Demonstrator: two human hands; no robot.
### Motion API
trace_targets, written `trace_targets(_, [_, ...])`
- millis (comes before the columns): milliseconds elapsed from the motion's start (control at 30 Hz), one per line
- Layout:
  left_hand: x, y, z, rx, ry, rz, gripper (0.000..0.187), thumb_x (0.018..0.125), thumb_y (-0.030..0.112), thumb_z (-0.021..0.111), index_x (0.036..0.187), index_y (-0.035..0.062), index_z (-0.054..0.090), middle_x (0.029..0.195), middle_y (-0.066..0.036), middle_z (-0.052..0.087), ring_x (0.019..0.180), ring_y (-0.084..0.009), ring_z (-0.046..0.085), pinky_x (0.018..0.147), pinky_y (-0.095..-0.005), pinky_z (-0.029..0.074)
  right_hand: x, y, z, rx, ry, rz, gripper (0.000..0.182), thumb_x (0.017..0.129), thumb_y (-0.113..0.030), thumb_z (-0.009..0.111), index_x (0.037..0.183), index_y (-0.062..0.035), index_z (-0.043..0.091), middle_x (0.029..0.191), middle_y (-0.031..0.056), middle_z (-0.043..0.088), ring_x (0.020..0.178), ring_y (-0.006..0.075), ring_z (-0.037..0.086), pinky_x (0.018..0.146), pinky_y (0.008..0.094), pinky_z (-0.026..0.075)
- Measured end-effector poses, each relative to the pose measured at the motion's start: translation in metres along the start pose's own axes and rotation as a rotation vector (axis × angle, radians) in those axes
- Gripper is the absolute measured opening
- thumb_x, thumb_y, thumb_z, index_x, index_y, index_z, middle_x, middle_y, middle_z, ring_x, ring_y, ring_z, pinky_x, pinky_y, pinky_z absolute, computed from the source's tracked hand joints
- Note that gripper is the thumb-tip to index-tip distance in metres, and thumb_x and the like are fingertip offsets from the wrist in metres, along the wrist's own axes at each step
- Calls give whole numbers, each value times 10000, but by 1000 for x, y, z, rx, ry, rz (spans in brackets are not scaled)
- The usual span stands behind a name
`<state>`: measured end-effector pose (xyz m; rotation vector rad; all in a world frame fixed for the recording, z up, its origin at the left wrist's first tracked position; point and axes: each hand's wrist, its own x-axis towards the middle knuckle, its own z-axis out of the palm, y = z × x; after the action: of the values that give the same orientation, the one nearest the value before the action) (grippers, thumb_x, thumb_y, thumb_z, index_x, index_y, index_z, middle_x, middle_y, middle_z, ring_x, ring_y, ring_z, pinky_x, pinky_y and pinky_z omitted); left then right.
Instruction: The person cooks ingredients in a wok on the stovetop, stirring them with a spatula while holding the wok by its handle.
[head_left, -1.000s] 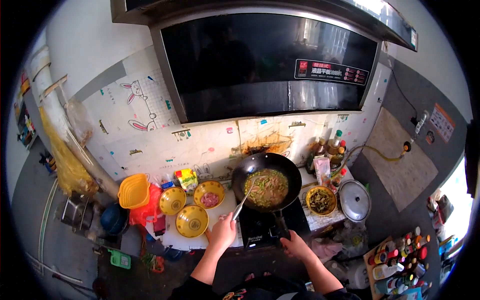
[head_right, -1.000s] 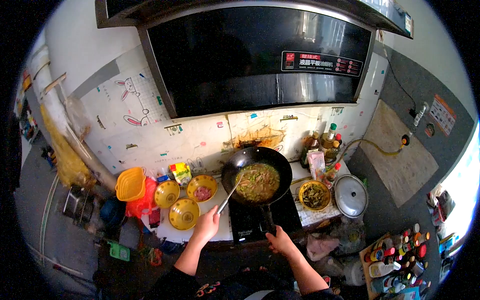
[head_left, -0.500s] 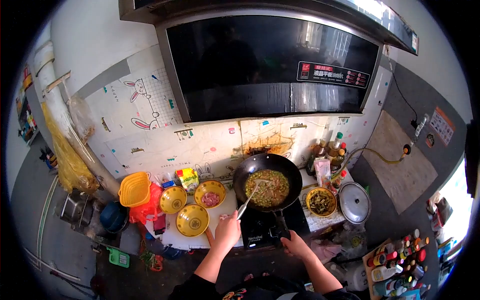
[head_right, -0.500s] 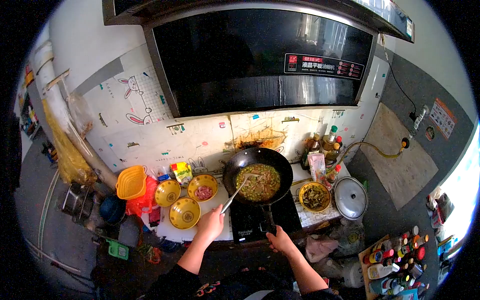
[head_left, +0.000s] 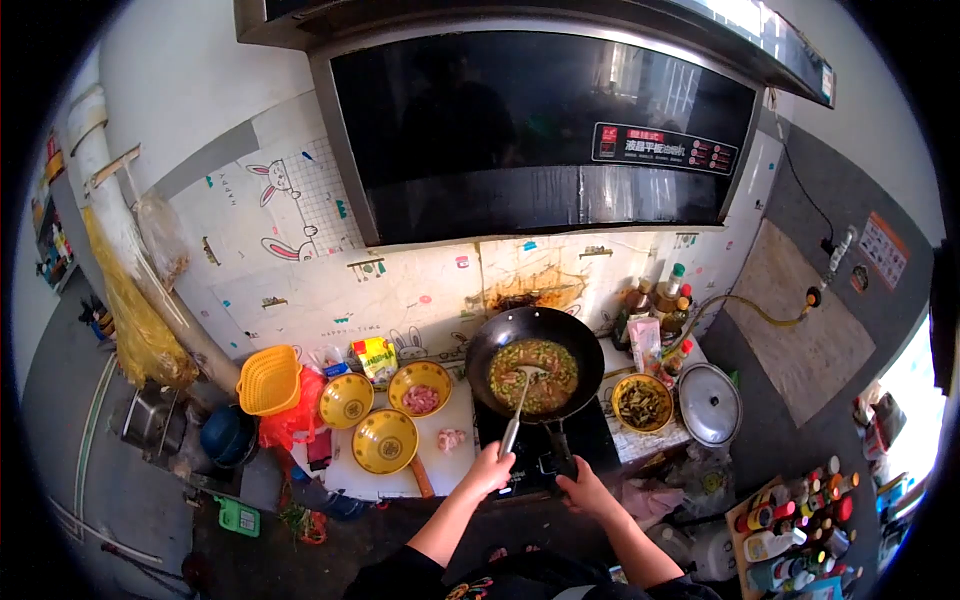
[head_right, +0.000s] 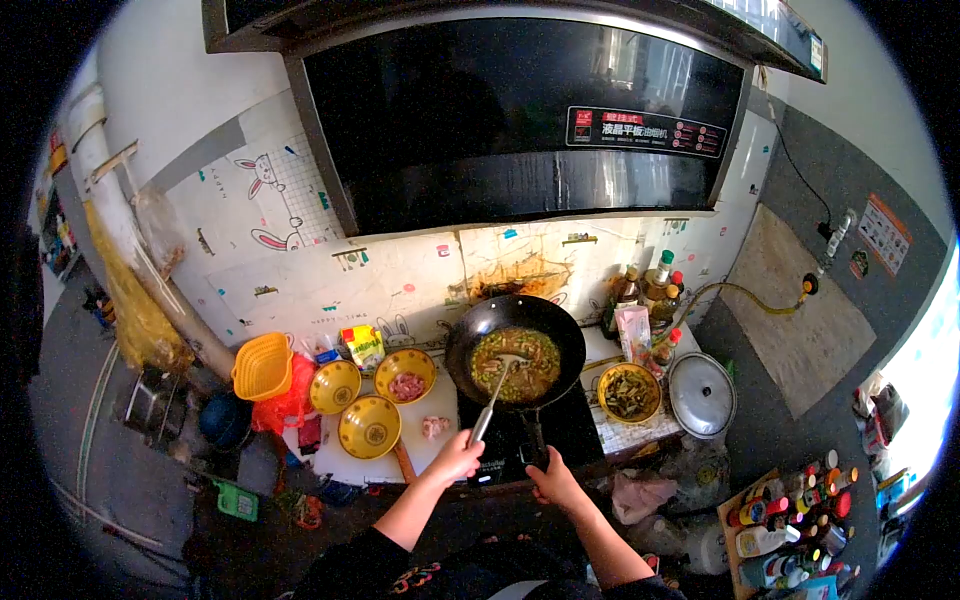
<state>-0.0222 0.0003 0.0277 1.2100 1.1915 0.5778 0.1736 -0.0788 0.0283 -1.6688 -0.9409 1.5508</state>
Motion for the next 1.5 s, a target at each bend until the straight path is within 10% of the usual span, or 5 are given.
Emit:
trace_targets(333, [0,-19,51,-707,-248,-182,190,880,189,497,1050,134,564,878,-7,569,797,-143,534,680,-315,429,38,44,15,-195,69,-199,610,902,-367,467,1374,-54,241,839,105,543,733,182,546,559,273,457])
trace_targets(500, [-11,-12,61,-789,-279,-237,352,939,367,377,1264,242,428,1005,-15,536,898,-180,521,742,-368,437,24,15,17,-461,127,-343,726,806,-362,590,1332,17,262,1196,305,349,1037,435,471,947,398,374])
trace_targets(933, [-25,-25,64,-270,36,-19,782,813,141,647,1395,93,126,932,-108,533,662,-142,520,478,-262,435,32,-13,-25,-627,254,-343,590,778,-172,565,1285,-4,316,1082,289,530,1005,419,519,850,432,424])
trace_targets(1133, [-24,-27,17,12,165,62,592,795,161,620,1306,55,341,697,-89,549,462,-122,505,374,-262,404,15,-46,-42,-614,341,-359,441,819,-159,541,1218,4,445,1075,245,560,1027,386,520,851,409,424])
trace_targets(1500, [-19,-28,-10,477,223,155,563,845,269,568,1330,66,368,1082,-226,580,774,-285,634,714,-351,488,18,-50,-20,-926,216,-513,515,845,-127,512,1329,-71,345,799,209,607,708,381,581,600,467,463])
